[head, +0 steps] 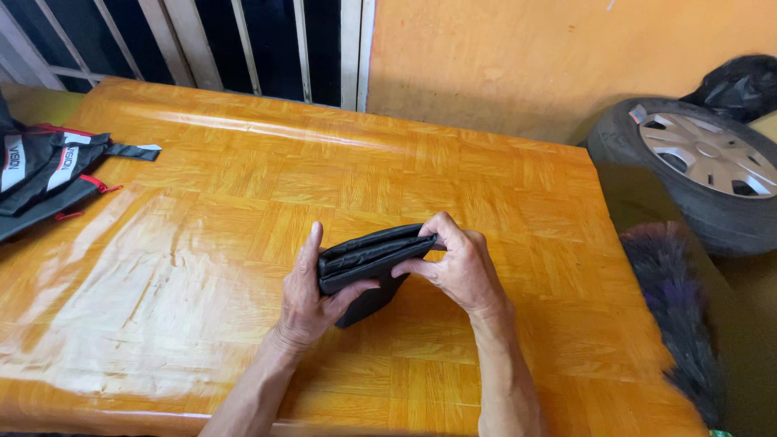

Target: The person folds a black fabric item by hand on a table and places it inside a small black and red branded pouch.

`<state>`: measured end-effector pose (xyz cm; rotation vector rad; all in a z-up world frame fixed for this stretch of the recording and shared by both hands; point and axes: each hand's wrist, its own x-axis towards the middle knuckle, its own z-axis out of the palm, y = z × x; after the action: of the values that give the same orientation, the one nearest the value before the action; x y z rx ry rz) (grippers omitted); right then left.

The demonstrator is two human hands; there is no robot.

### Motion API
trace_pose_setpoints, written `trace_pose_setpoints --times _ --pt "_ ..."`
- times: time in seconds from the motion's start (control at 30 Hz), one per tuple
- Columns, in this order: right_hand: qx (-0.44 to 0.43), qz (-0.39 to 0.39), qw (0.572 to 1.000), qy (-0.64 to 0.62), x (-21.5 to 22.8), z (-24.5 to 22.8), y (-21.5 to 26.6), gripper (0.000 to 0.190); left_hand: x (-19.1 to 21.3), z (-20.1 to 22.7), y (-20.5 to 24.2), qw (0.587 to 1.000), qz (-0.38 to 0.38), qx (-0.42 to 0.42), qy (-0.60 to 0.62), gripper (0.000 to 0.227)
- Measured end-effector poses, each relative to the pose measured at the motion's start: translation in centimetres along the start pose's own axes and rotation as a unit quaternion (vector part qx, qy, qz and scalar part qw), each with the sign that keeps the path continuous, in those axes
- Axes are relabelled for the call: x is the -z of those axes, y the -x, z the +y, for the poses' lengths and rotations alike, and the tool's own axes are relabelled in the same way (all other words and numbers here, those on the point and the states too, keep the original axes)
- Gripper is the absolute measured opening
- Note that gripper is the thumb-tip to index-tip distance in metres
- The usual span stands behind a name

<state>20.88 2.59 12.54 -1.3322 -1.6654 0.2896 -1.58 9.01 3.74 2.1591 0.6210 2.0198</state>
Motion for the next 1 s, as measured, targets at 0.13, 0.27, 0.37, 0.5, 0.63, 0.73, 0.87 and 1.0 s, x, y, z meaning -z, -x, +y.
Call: trace_pose_setpoints --times 0.13,0.27,0.37,0.5,0.63,0.73,0.87,1.0 --pt "0.031 0.021 0.999 -0.038 -0.4 -0.1 -0.1 0.055 -0.2 -0.4 0.3 0.999 0.008 0.037 0.010 0.109" --pt "0.125 0.006 0.992 -0.008 -0.1 -1.9 -0.3 0.043 -0.4 -0.3 0.5 0.997 0.021 0.067 0.013 0.112" --pt "0.114 -0.012 0.993 0.014 0.2 -1.9 -0.6 0.034 -0.3 -0.5 0.6 0.997 0.019 0.076 0.014 0.113" --pt "0.087 -0.006 0.994 0.060 0.3 -0.6 -0.1 0.041 0.1 1.2 -1.1 0.997 0.004 0.077 0.024 0.109" --pt "0.176 0.106 0.971 0.120 -1.0 1.1 -0.4 0.051 -0.5 0.7 -0.8 0.994 -0.024 0.093 0.051 0.078" --pt "0.215 0.183 0.948 0.149 -2.2 3.7 -0.3 0.057 -0.8 0.3 0.5 0.989 -0.032 0.127 0.075 0.061" --pt "0.206 0.242 0.942 0.107 -3.4 4.9 -0.8 0.053 -0.7 0.9 0.4 0.986 -0.038 0.133 0.091 0.050" --pt "0.106 0.242 0.964 -0.020 -4.1 -0.6 -0.9 0.031 -0.9 0.8 0.4 0.978 -0.020 0.163 0.128 0.049"
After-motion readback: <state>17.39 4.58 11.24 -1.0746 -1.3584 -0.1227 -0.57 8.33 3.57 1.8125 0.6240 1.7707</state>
